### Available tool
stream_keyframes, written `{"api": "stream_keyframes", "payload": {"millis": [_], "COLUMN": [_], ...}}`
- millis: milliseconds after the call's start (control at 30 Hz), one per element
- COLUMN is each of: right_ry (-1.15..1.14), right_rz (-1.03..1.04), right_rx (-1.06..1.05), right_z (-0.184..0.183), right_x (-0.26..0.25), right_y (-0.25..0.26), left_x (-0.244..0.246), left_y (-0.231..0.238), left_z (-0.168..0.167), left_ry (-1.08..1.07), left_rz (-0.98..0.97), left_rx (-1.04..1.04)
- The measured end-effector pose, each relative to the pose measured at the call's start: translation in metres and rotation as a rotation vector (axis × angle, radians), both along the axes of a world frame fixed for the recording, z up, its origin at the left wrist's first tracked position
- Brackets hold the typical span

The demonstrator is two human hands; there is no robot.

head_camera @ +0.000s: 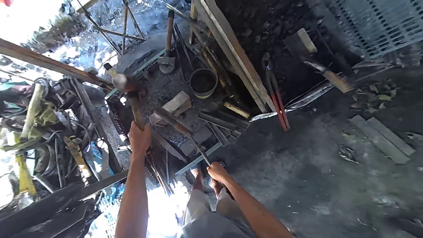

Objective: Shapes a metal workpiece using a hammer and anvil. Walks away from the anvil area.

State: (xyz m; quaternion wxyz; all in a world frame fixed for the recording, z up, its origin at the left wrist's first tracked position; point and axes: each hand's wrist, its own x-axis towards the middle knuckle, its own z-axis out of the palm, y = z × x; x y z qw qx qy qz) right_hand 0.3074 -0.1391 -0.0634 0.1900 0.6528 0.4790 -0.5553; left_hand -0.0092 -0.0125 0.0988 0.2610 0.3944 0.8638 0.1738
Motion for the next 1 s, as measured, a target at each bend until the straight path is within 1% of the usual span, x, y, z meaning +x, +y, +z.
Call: {"api": "stream_keyframes", "payload": {"millis": [67,133,167,233,300,400,500,567,667,733,800,900,933,1000], "right_ry": [0.004,0.018,0.036,0.109,0.188,0.215,0.216,0.224,0.24,0.274,0.328,0.399,0.412,0.385], "right_rz": [0.002,-0.017,-0.05,-0.183,-0.323,-0.392,-0.429,-0.458,-0.497,-0.519,-0.548,-0.565,-0.569,-0.546], "right_rx": [-0.005,-0.034,-0.059,-0.153,-0.282,-0.335,-0.365,-0.391,-0.432,-0.479,-0.532,-0.586,-0.595,-0.575], "right_z": [-0.001,-0.003,-0.004,-0.004,0.004,0.011,0.01,0.014,0.018,0.017,0.015,0.017,0.017,0.015], "right_x": [0.0,0.001,0.001,-0.001,-0.007,-0.018,-0.026,-0.032,-0.035,-0.033,-0.03,-0.026,-0.024,-0.019], "right_y": [0.0,0.001,0.001,-0.002,-0.007,-0.01,-0.014,-0.016,-0.013,-0.013,-0.008,-0.005,-0.002,-0.002], "left_x": [0.008,0.009,0.009,0.007,0.015,0.041,0.068,0.083,0.091,0.081,0.075,0.083,0.087,0.09], "left_y": [-0.006,-0.012,-0.014,-0.02,-0.03,-0.033,-0.021,-0.007,0.023,0.04,0.046,0.031,0.029,0.022], "left_z": [0.001,-0.017,-0.03,-0.056,-0.077,-0.094,-0.085,-0.088,-0.124,-0.139,-0.126,-0.102,-0.098,-0.092], "left_ry": [0.04,0.03,-0.009,-0.145,-0.32,-0.479,-0.52,-0.478,-0.449,-0.51,-0.552,-0.468,-0.476,-0.605], "left_rz": [-0.013,-0.03,-0.03,-0.018,0.043,0.143,0.232,0.28,0.317,0.351,0.358,0.357,0.374,0.441], "left_rx": [0.01,0.005,-0.01,-0.052,-0.076,-0.006,0.054,0.045,-0.088,-0.156,-0.098,-0.025,0.004,0.08]}}
